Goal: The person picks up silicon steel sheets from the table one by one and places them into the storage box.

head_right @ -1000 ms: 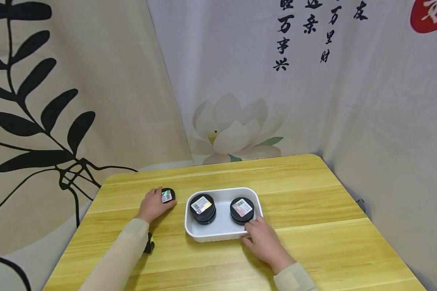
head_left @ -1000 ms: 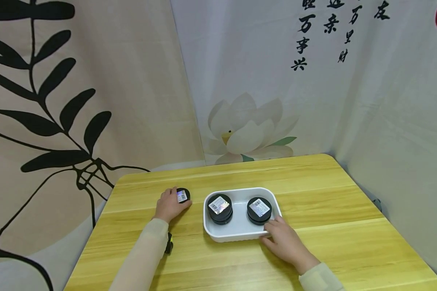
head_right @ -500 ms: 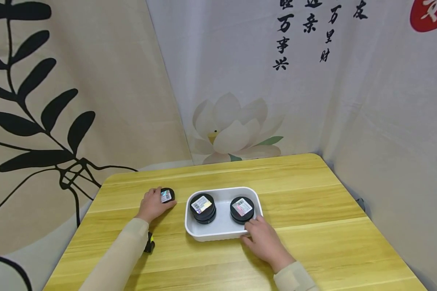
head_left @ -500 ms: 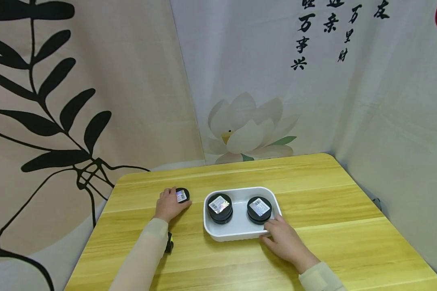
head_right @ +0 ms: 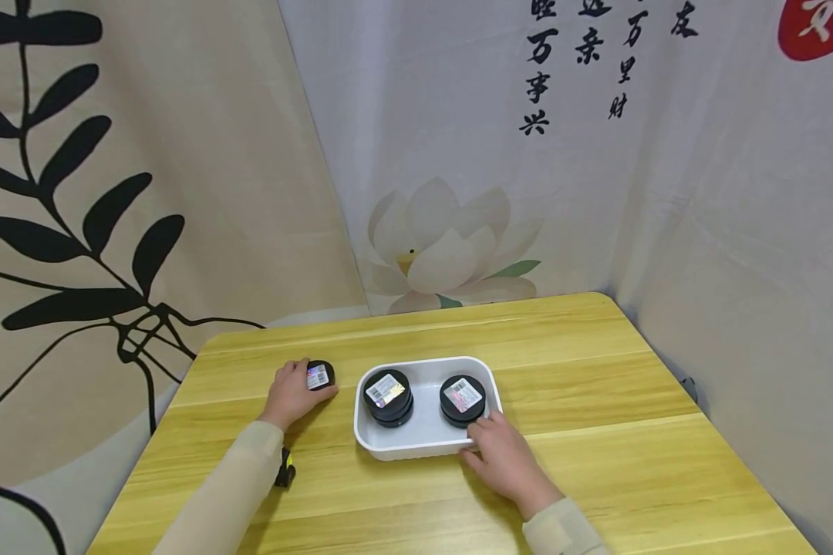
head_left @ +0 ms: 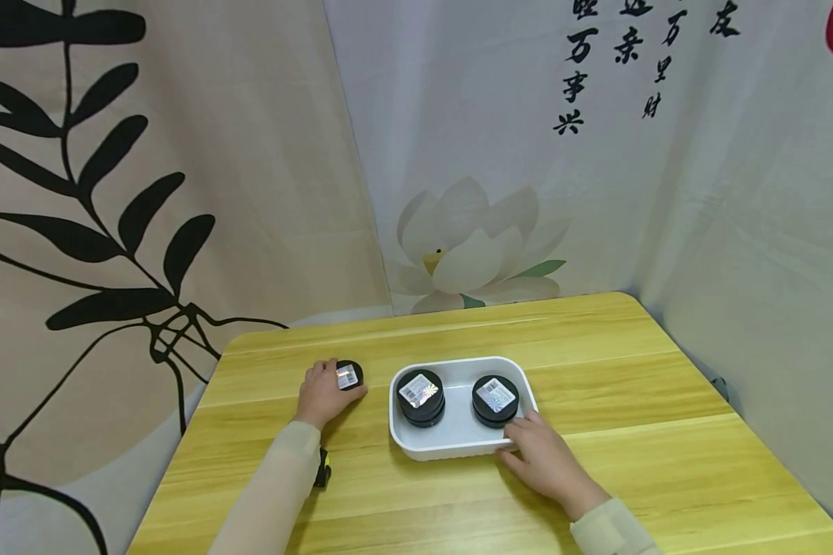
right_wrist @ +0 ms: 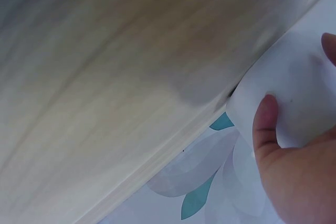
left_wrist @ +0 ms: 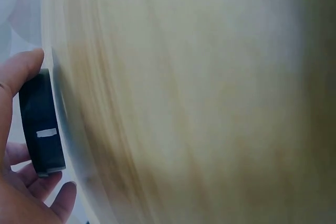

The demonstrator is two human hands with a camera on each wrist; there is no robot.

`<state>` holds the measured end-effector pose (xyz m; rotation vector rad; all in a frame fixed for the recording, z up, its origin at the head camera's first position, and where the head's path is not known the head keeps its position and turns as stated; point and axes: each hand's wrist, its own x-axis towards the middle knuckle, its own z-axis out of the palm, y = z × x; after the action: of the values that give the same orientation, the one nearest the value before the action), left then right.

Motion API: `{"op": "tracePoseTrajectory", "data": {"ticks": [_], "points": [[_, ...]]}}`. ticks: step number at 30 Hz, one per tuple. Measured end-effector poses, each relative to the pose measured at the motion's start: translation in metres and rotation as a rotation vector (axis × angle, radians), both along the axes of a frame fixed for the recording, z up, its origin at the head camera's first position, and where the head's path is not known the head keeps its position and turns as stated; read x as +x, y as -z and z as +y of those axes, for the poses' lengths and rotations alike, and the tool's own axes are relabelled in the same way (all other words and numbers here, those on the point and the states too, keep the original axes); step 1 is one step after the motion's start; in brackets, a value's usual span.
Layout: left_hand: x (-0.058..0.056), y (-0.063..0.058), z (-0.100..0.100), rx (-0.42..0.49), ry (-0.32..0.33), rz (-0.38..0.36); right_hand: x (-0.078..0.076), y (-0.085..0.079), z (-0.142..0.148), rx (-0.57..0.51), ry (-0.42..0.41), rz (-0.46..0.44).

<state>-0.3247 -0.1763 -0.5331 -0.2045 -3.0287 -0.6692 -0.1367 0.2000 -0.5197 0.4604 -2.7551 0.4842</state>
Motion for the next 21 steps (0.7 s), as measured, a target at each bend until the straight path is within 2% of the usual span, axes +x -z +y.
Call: {"op": "tracePoseTrajectory", "data": {"ticks": [21], "points": [[0.015, -0.006, 0.01, 0.014, 0.009, 0.043, 0.0, 0.001, 0.0, 0.005, -0.005, 0.01]]}}
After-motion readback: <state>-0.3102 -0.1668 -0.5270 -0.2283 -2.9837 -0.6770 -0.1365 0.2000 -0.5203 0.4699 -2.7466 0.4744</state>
